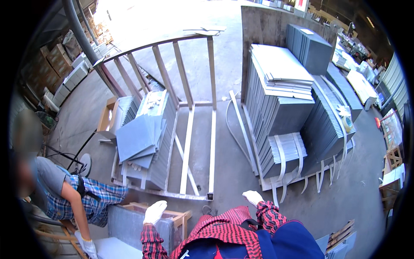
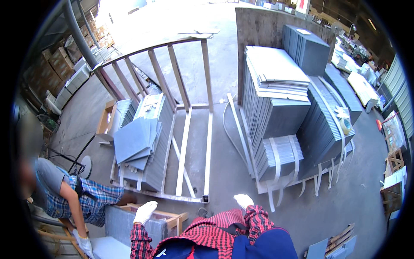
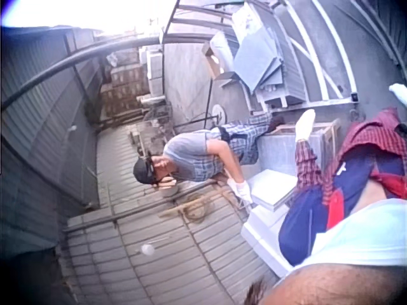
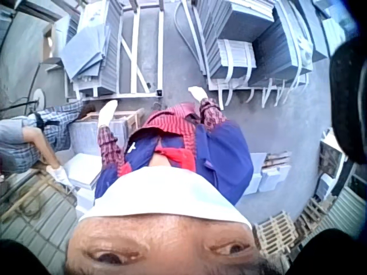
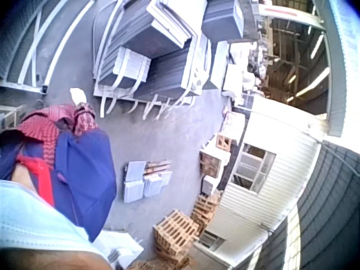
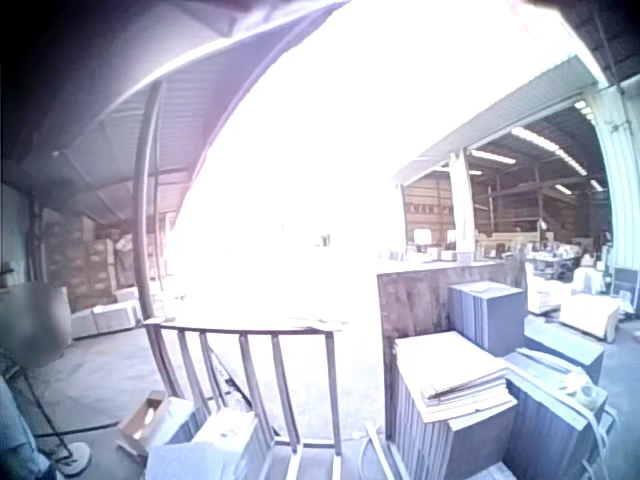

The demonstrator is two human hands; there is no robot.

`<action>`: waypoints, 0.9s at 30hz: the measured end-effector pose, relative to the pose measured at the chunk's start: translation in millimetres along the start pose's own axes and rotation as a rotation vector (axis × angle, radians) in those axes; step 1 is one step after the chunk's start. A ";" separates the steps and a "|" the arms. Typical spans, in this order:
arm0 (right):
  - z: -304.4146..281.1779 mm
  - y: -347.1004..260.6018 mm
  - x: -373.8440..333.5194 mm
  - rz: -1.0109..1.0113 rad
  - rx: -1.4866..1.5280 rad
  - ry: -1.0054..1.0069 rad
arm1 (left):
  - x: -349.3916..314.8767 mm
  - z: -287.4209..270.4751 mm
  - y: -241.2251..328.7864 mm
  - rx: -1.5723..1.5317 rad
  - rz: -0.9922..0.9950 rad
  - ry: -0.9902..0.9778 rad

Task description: The person picks up gray rectangular panels and places them on a table. They then use cardboard and tape to wrap the panels into a package with a coworker. The finished package is placed onto a stack of similar packages.

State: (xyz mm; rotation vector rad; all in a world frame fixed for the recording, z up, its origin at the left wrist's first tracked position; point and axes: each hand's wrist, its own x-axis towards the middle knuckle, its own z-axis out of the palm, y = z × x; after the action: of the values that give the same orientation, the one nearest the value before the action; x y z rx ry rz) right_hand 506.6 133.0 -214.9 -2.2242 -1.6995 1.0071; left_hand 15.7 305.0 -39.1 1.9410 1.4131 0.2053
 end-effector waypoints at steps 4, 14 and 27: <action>-38.5 51.6 -18.1 0.267 0.454 0.168 | 92.2 14.3 80.2 -0.152 0.147 -0.015; -290.5 137.4 68.3 0.371 1.075 1.041 | 247.4 63.1 306.4 -0.223 0.353 -0.216; -627.1 265.7 241.4 0.508 0.002 1.203 | 408.7 151.0 533.4 -0.351 0.326 -0.268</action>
State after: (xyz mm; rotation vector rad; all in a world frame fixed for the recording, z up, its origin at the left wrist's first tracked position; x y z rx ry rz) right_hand 1121.7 424.7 27.3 -2.4221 -0.6072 -0.3407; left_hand 660.5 519.9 72.9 1.8124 0.8214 0.3093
